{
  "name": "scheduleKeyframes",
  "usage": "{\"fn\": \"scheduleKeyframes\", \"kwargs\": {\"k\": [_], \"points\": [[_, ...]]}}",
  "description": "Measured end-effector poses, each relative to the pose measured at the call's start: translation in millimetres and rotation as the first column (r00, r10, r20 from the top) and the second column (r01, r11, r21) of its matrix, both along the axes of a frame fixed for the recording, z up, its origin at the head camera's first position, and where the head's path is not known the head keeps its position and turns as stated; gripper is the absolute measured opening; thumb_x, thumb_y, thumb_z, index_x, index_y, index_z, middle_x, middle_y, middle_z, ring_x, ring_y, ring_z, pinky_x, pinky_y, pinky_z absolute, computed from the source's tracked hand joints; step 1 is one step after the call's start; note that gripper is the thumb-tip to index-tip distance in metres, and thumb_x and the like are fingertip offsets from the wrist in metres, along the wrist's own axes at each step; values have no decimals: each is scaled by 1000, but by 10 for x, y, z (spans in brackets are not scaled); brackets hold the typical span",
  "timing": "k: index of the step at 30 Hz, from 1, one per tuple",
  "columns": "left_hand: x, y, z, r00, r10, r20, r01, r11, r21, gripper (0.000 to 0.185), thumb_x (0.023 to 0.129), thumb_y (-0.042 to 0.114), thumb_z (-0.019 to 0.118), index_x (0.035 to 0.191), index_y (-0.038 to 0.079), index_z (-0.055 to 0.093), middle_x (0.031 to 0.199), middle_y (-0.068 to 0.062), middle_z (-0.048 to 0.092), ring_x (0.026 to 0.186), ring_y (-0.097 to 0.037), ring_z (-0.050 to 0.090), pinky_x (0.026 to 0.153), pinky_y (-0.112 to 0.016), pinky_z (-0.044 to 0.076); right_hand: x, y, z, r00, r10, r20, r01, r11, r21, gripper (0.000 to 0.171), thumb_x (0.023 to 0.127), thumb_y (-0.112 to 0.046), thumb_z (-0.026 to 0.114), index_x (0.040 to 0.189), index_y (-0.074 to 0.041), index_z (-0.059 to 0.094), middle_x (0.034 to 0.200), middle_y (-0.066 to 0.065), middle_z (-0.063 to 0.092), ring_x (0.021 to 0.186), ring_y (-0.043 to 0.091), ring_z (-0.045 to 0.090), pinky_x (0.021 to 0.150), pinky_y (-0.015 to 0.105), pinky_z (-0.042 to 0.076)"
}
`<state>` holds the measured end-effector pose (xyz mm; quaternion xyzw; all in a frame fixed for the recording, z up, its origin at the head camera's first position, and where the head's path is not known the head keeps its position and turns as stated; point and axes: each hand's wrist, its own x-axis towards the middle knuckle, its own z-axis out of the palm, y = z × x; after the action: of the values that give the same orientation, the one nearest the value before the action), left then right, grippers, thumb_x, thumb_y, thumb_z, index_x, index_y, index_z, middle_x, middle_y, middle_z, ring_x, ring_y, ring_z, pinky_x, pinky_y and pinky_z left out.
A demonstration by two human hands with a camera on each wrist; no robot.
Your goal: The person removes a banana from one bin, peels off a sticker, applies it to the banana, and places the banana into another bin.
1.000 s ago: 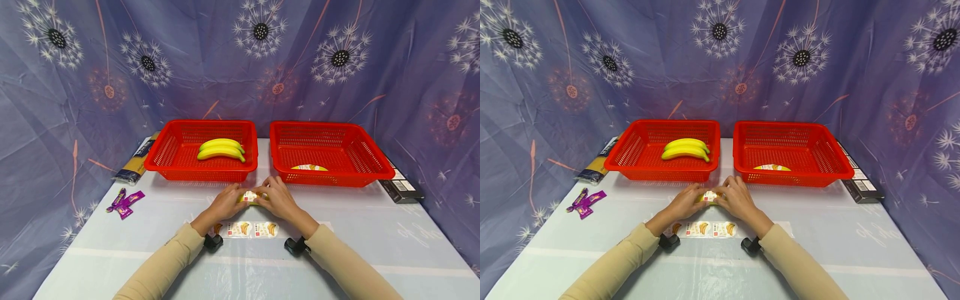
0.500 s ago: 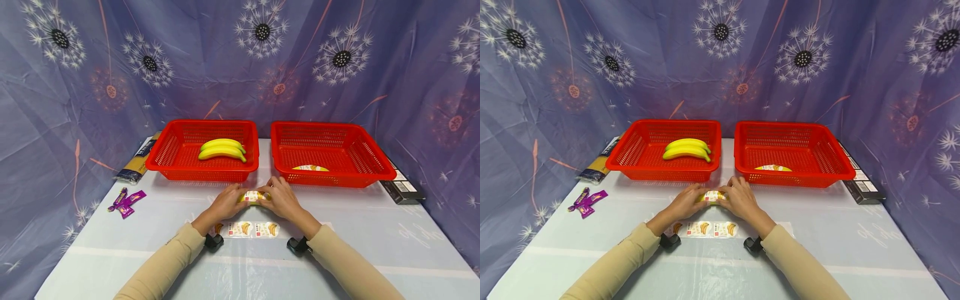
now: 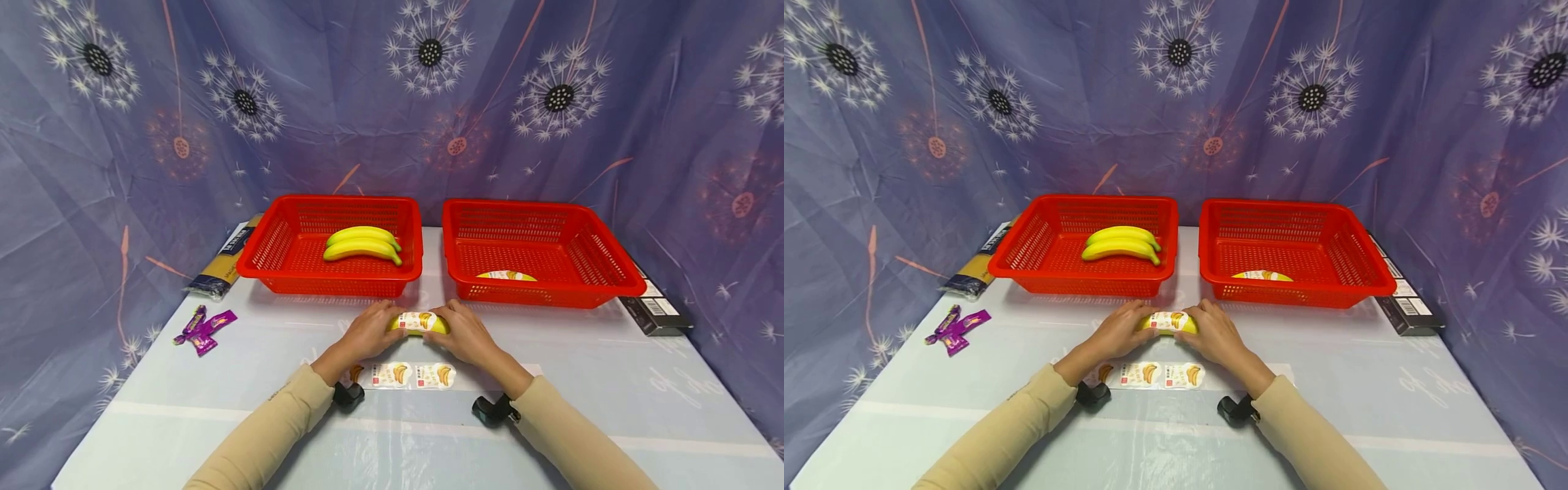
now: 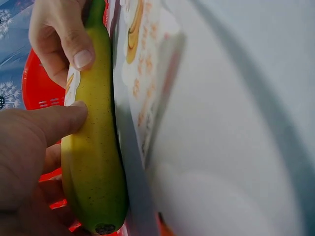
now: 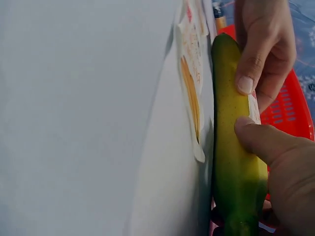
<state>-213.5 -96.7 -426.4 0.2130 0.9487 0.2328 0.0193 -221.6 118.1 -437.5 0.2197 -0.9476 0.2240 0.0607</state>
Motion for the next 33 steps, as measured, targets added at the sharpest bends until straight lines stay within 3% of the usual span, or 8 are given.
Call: {"fn": "scheduleKeyframes", "kwargs": {"k": [3, 6, 12, 15, 19, 24, 28, 33], "points": [[2, 1, 13, 1000, -2, -14, 2, 1000, 8, 52, 87, 29, 66, 135, 15, 52, 133, -13, 53, 125, -30, 48, 103, -47, 40, -8, 13, -30, 1000, 10, 5, -10, 999, -46, 47, 74, -36, 78, 111, -11, 66, 88, 1, 53, 75, 12, 44, 64, 25, 33], [12, 9, 25, 995, -45, -87, 43, 999, -19, 53, 87, 28, 67, 136, 20, 50, 126, -10, 57, 115, -28, 54, 96, -46, 44, -11, 18, -53, 999, 27, -19, -29, 997, -65, 45, 73, -35, 79, 108, -10, 65, 89, 1, 54, 76, 12, 44, 66, 26, 34], [20, 35, 39, 962, -139, -234, 112, 986, -123, 43, 88, 22, 65, 129, 17, 58, 103, -10, 60, 94, -25, 57, 83, -41, 48, 9, 16, -69, 997, 46, -63, -50, 996, -71, 42, 73, -32, 80, 104, -10, 63, 88, 1, 54, 77, 12, 46, 67, 27, 35], [-1, 57, 83, 970, -146, -193, 116, 980, -159, 42, 88, 21, 64, 129, 14, 59, 110, -14, 62, 100, -29, 59, 87, -43, 49, 15, 14, -74, 996, 47, -82, -52, 997, -54, 41, 73, -33, 79, 103, -10, 63, 89, 1, 54, 78, 12, 45, 67, 27, 35], [-46, 87, 178, 988, -141, -57, 128, 974, -189, 44, 88, 21, 64, 130, 13, 57, 130, -20, 57, 124, -36, 50, 101, -50, 42, 17, 13, -82, 996, 43, -84, -46, 998, -36, 41, 74, -34, 79, 103, -11, 62, 88, 0, 53, 76, 10, 43, 65, 25, 34], [-76, 104, 218, 993, -114, 40, 121, 966, -231, 47, 90, 28, 60, 134, 14, 53, 129, -16, 54, 120, -31, 51, 100, -48, 42, 16, 10, -74, 997, 35, -73, -38, 999, -33, 41, 74, -34, 79, 103, -11, 61, 86, 0, 51, 74, 10, 41, 64, 24, 32], [-70, 100, 173, 995, -103, 6, 102, 972, -212, 49, 89, 38, 61, 131, 14, 55, 122, -14, 56, 112, -29, 54, 96, -47, 44, 15, 6, -67, 997, 30, -71, -33, 999, -38, 41, 74, -33, 79, 102, -10, 61, 85, 0, 51, 74, 10, 41, 64, 24, 32], [-53, 87, 89, 978, -155, -138, 125, 972, -200, 47, 90, 34, 62, 128, 8, 57, 114, -14, 58, 103, -28, 57, 91, -43, 47, 17, 5, -70, 998, 26, -60, -28, 999, -44, 40, 74, -33, 78, 102, -10, 61, 86, 1, 51, 74, 11, 42, 65, 25, 33]]}}
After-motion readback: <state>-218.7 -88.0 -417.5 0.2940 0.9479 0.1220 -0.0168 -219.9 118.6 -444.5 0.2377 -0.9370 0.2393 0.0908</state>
